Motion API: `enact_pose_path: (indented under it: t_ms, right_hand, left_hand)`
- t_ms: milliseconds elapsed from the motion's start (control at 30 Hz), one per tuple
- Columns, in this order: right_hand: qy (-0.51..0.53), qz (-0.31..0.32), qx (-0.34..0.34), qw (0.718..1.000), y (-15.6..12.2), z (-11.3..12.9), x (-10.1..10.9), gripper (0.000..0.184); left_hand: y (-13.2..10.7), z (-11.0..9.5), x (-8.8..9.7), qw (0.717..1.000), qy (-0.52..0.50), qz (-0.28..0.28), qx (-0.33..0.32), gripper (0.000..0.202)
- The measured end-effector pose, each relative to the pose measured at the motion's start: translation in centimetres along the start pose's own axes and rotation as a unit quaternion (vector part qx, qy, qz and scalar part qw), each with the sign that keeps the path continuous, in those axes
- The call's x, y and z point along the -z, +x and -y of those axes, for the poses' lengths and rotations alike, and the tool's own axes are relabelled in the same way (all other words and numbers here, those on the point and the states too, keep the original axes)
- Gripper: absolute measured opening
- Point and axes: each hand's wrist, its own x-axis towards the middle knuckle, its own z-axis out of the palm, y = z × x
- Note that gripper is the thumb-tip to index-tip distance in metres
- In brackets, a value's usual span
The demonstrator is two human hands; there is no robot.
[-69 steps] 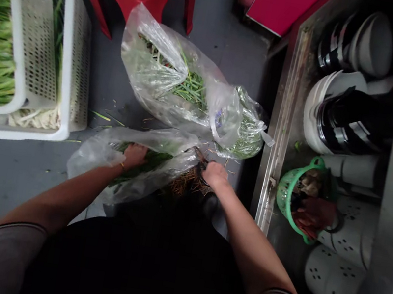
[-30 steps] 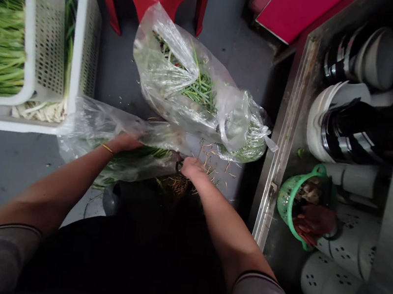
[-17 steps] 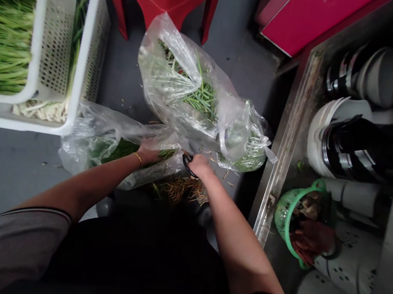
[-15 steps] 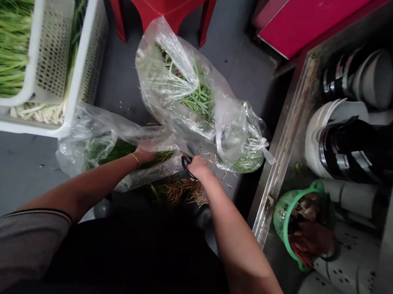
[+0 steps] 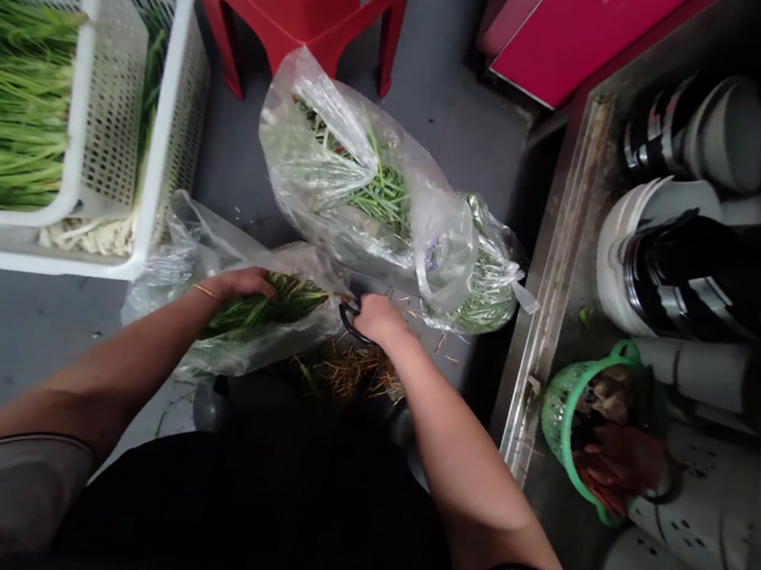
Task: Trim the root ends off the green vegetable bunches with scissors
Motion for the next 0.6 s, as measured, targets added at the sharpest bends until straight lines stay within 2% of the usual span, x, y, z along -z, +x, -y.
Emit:
enact_pose_path:
  t_ms: [133, 233, 367, 433, 533, 600]
  right_hand:
    - [-0.023, 0.002, -0.025, 0.999, -0.4, 1.2, 0.9, 0.041]
    - [-0.046, 0.027, -0.031, 0.998, -1.8, 1.9, 0.5, 0.041]
    - [-0.069, 0.032, -0.047, 0.996, -3.7, 2.4, -0.4, 0.038]
    - [-0.076, 0.006, -0.067, 0.995, -4.1, 2.2, -0.3, 0.040]
    - [-0.085, -0.036, -0.089, 0.992, -4.5, 1.9, 0.2, 0.045]
    - [-0.090, -0.035, -0.089, 0.991, -5.1, 2.1, 0.3, 0.045]
  left_hand:
    - [-0.6, 0.5, 0.3, 0.985, -0.166, 0.054, 0.009, 0.055]
    - [-1.1, 1.0, 0.9, 0.978, -0.199, 0.063, 0.011, 0.052]
    - [-1.5, 1.2, 1.6, 0.975, -0.198, 0.101, -0.024, 0.052]
    - [-1.5, 1.1, 1.7, 0.977, -0.159, 0.137, -0.037, 0.050]
    - [-1.6, 0.9, 1.3, 0.981, -0.072, 0.173, -0.043, 0.035]
    - [-1.9, 0.9, 1.1, 0.987, -0.046, 0.138, -0.062, 0.030]
